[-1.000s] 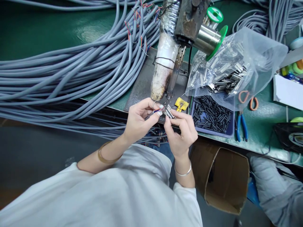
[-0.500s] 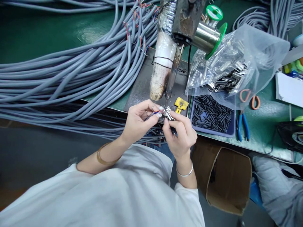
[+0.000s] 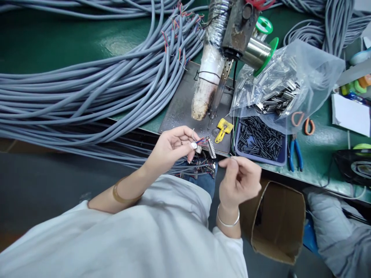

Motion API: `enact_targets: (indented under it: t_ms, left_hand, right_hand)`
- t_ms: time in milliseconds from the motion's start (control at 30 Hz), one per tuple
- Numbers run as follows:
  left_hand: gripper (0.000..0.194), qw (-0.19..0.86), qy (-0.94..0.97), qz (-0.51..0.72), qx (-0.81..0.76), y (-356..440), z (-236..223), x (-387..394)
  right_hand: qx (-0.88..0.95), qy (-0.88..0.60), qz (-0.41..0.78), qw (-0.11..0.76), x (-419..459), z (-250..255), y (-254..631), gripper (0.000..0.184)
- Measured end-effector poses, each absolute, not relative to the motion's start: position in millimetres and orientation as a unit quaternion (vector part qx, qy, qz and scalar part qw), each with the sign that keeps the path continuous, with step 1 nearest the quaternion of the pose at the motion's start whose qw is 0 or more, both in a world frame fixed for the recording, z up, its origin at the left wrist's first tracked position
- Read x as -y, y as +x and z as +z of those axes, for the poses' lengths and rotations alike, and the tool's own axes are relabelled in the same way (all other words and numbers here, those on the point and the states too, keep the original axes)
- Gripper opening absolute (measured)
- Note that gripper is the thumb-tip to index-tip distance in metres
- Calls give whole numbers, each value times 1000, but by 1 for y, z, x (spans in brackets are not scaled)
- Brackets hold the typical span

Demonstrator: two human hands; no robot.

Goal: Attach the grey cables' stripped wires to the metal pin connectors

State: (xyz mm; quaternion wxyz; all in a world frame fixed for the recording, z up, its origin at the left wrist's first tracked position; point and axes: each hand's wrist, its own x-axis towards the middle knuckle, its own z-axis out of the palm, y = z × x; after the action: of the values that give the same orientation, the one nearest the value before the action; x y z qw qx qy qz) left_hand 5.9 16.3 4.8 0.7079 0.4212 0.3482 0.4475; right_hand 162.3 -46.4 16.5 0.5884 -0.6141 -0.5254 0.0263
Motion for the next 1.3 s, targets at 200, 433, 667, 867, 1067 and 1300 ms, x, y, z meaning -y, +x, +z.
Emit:
enact_targets:
  t_ms: [200,433,667,867,1067,1300]
  left_hand:
    - [16,716,426,441,-333,5,6,-9]
    - [18,723,413,453,-317,2,1,-5]
    - [25,737,388,460,-309,1,-3,-2]
    - [24,749,388,444,-304,2,-1,-1]
    - [25,739,387,454,-312,5,-2,-2]
    - [28,769,379,420,-298,3,-10,-7]
  right_hand:
    - [635,-630,-3,448,49,21,159,24]
    - [670,-613,26,419,50,12,157,30]
    - [660,-615,56,428,53,5,157,32]
    - [657,-623,50,421,50,6,158,35]
    - [712,-584,-83,381,53,2,153,40]
    - [721,-563,-149,376,49,-7,152,39]
